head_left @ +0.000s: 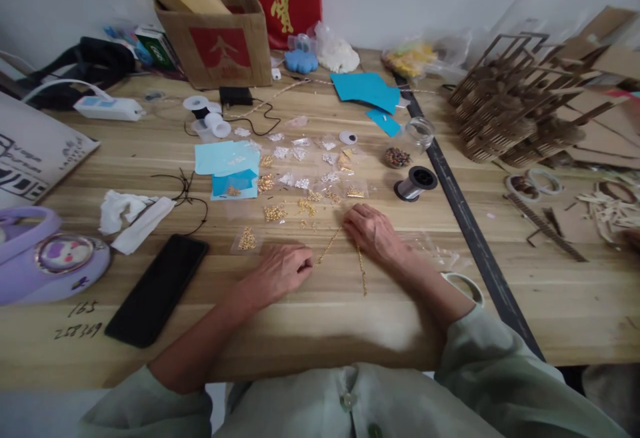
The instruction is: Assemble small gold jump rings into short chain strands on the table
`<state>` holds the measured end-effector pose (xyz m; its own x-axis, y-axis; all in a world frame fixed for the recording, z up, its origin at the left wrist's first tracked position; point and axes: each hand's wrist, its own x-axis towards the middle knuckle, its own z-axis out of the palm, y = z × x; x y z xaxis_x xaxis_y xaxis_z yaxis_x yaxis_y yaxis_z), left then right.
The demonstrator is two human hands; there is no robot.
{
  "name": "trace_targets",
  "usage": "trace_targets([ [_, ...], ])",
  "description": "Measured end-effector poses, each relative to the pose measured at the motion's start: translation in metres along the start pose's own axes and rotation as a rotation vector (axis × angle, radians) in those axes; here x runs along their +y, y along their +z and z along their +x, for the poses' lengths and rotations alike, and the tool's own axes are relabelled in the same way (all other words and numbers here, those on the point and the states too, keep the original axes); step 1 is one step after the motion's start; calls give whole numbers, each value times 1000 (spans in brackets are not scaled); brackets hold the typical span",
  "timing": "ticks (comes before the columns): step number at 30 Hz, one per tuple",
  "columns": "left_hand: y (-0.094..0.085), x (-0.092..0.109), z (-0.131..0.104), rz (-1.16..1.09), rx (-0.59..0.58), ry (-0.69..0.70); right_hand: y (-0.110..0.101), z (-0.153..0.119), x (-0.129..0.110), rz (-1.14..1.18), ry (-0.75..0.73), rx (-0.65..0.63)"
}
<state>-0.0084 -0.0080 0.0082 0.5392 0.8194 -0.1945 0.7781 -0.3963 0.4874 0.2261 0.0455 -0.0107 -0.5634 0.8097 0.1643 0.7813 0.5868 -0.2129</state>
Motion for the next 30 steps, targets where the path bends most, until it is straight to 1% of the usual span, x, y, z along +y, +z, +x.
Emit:
trace_targets([
  [5,-1,0,0,-20,-1,11,8,1,10,73,21,60],
  [12,-3,1,0,-33,4,4,8,2,11,108,37,88],
  [15,0,-2,2,-72,78,52,9,1,12,127,34,103],
  [18,4,-5,4,-94,188,162,12,1,13,139,50,112],
  [20,6,-7,5,-82,224,234,13,1,15,139,53,116],
  [22,8,-8,5,-63,214,288,15,1,16,136,48,122],
  [24,8,-8,5,-47,176,321,16,1,16,136,45,131],
  [26,7,-8,5,-34,140,339,16,1,17,142,43,144],
  [30,5,-9,5,-22,114,355,16,1,17,168,42,165],
])
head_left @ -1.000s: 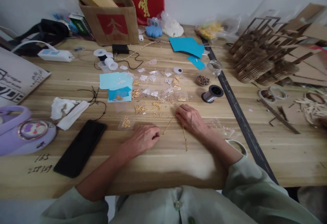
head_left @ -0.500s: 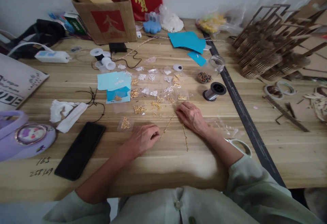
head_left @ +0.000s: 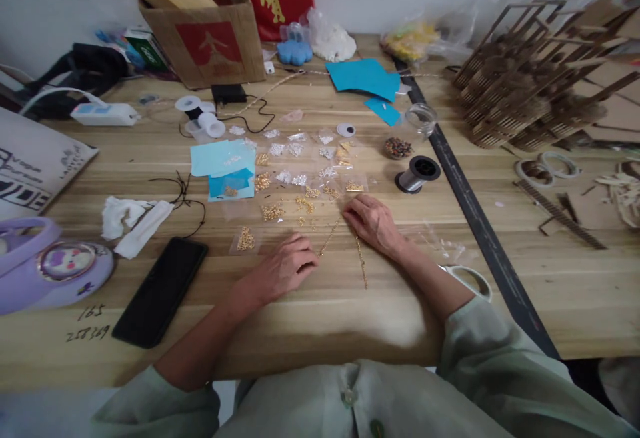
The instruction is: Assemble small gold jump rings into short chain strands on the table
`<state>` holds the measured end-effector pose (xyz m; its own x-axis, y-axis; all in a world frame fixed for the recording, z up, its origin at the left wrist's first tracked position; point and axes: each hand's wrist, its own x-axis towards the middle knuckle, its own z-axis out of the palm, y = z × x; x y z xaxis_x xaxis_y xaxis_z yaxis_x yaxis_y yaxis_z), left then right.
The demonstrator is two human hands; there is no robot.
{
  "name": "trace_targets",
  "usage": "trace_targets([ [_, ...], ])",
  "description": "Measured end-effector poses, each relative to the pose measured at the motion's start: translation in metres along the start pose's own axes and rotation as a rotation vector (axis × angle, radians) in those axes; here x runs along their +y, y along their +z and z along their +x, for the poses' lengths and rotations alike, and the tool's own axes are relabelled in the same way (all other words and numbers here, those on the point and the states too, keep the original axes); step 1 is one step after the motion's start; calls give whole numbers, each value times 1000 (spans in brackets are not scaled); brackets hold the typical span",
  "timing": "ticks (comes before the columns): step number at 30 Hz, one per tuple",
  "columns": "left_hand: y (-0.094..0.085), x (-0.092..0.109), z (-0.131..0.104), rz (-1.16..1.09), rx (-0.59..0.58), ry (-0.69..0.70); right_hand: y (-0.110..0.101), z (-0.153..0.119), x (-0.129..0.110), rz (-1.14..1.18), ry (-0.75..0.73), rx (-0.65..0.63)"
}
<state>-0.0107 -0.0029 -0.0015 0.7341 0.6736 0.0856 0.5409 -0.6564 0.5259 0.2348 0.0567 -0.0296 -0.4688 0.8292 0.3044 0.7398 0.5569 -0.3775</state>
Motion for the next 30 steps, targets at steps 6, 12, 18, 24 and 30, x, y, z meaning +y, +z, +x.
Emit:
trace_targets([
  [6,0,0,0,31,7,26,1,0,1,26,4,8],
  [12,-4,3,-2,66,-37,24,3,1,4,17,-3,21],
  [18,-4,0,-1,25,-44,24,2,1,3,0,0,17],
  [24,-7,0,-2,-6,-99,5,2,2,2,-13,-4,24],
  [30,-8,0,-2,-18,-120,-5,4,1,3,-4,4,27],
])
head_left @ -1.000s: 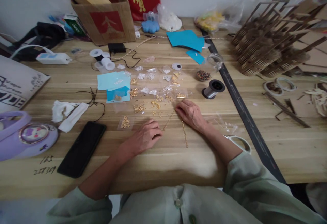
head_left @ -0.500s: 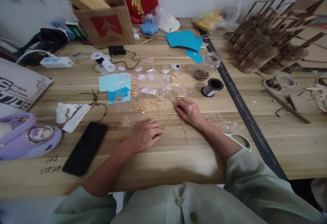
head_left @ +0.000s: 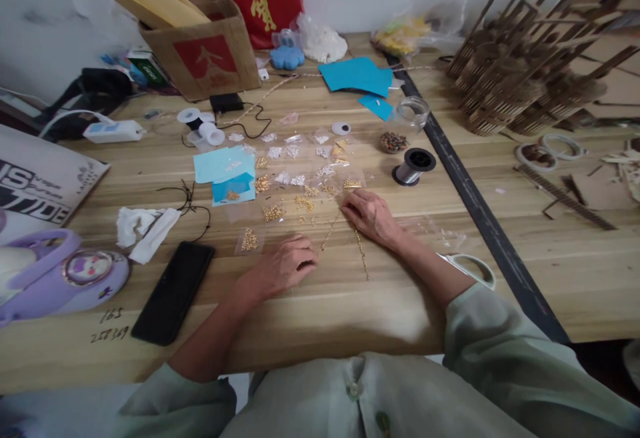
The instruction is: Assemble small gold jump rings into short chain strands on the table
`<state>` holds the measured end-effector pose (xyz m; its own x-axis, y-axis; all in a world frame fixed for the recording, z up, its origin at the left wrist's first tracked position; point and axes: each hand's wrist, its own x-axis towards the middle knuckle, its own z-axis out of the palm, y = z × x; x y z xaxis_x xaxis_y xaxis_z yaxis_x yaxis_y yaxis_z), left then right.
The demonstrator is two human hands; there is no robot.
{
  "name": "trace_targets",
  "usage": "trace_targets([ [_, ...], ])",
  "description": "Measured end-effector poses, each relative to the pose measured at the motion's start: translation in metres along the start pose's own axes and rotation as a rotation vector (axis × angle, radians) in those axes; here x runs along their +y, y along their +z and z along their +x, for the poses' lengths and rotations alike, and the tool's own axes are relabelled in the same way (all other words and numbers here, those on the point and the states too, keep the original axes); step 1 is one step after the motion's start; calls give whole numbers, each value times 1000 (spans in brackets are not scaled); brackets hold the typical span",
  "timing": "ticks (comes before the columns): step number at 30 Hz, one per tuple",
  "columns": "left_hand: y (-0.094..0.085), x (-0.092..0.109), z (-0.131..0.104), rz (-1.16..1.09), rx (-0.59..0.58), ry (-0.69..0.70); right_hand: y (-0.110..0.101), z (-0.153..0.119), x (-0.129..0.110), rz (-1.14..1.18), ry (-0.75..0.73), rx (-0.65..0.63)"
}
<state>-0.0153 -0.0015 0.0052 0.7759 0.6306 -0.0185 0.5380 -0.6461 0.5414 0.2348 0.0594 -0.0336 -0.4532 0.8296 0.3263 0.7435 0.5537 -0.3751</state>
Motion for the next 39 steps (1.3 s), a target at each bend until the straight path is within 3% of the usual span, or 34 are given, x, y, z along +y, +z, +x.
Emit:
trace_targets([
  [9,-5,6,2,-20,16,-32,0,0,0,9,-2,9],
  [16,3,7,2,147,98,-39,-1,0,-1,22,6,9],
  [21,4,11,1,270,89,-26,-2,1,-4,27,-2,16],
  [39,6,12,0,264,55,-27,-4,2,-5,26,3,2],
])
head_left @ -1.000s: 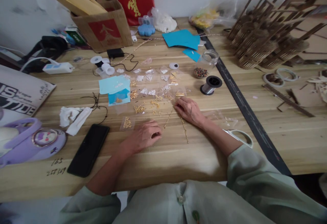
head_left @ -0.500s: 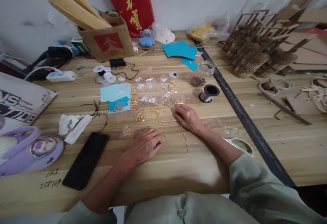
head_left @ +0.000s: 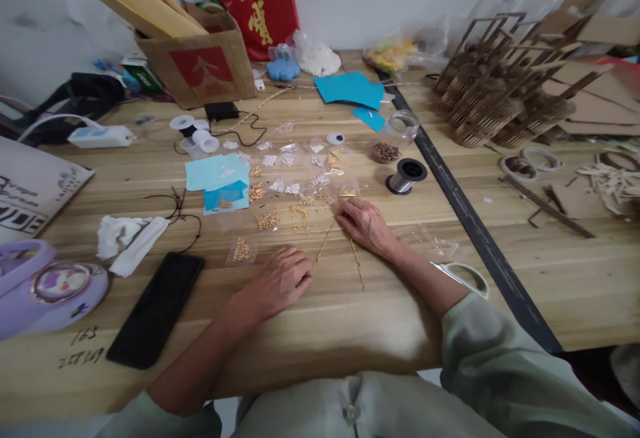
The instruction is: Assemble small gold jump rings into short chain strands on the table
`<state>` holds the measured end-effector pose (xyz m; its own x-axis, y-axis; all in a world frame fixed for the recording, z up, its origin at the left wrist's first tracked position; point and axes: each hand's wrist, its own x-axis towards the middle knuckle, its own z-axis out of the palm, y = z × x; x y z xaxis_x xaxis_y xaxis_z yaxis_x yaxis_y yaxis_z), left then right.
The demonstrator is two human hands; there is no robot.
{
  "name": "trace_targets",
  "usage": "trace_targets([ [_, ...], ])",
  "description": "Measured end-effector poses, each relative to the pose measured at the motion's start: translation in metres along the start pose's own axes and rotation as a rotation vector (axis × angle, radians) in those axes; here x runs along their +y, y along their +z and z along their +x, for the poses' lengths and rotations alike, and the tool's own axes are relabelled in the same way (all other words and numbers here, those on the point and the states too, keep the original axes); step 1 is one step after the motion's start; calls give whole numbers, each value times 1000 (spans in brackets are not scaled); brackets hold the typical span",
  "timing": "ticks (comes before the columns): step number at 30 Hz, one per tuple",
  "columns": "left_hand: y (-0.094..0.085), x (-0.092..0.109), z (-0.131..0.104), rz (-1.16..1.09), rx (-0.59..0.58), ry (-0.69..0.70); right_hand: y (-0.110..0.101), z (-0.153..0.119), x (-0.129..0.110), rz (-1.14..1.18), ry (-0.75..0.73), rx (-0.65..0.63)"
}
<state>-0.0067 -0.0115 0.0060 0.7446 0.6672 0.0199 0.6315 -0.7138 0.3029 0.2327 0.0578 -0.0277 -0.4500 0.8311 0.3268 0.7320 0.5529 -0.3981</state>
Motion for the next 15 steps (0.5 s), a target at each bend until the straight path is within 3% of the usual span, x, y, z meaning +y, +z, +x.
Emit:
trace_targets([
  [15,-4,-5,-2,-120,15,-17,2,-1,1,-10,8,-8],
])
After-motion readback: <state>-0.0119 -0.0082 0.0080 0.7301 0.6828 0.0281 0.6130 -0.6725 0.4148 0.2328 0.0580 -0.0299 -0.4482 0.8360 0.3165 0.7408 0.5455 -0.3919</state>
